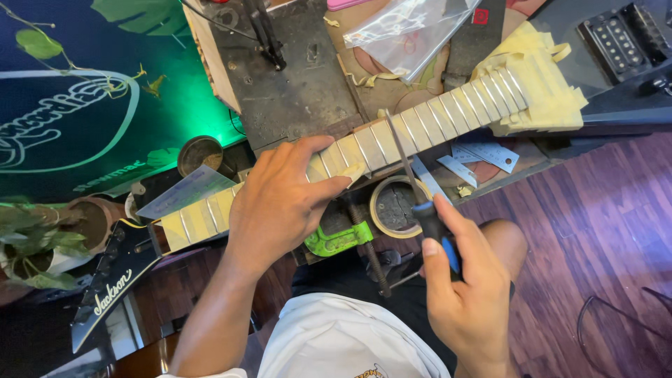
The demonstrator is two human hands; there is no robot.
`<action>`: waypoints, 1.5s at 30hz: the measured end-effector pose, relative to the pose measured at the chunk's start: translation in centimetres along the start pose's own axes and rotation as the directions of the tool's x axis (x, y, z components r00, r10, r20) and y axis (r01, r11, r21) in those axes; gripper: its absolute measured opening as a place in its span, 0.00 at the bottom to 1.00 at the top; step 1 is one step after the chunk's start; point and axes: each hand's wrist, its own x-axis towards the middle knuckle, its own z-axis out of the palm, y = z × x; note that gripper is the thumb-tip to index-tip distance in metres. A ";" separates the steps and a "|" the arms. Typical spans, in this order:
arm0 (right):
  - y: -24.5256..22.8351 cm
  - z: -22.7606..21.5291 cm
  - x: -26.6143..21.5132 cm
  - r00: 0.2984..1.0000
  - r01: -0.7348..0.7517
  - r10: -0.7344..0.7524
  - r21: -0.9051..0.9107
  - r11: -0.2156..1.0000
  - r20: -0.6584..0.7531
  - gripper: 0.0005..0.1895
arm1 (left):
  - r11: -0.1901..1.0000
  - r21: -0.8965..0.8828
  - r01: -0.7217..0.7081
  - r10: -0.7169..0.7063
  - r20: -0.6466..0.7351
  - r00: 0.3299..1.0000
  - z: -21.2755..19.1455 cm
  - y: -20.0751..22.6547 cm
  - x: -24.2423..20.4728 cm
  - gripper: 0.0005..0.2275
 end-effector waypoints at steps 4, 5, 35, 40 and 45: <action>2.8 0.5 -2.1 0.969 -0.218 0.195 0.159 0.963 0.149 0.28 | 1.000 -0.005 -0.010 0.010 0.004 1.000 0.2 -0.1 0.0 0.16; 2.8 0.7 -2.0 0.962 -0.236 0.202 0.187 0.954 0.181 0.27 | 1.000 -0.003 -0.011 0.011 0.008 1.000 0.3 -0.2 0.0 0.16; 1.1 1.6 0.3 0.972 0.010 -0.047 0.161 0.987 0.231 0.26 | 0.999 -0.034 -0.007 0.010 0.087 0.996 -0.3 0.0 0.3 0.17; 1.2 1.1 -1.9 0.988 -0.067 0.057 0.065 0.996 0.141 0.23 | 0.999 -0.041 0.008 -0.004 0.106 0.994 -0.3 -0.1 0.3 0.21; 0.4 3.2 3.9 0.952 0.077 -0.122 0.165 0.983 0.281 0.26 | 0.995 -0.099 0.027 -0.028 -0.010 1.000 -0.6 0.2 0.4 0.02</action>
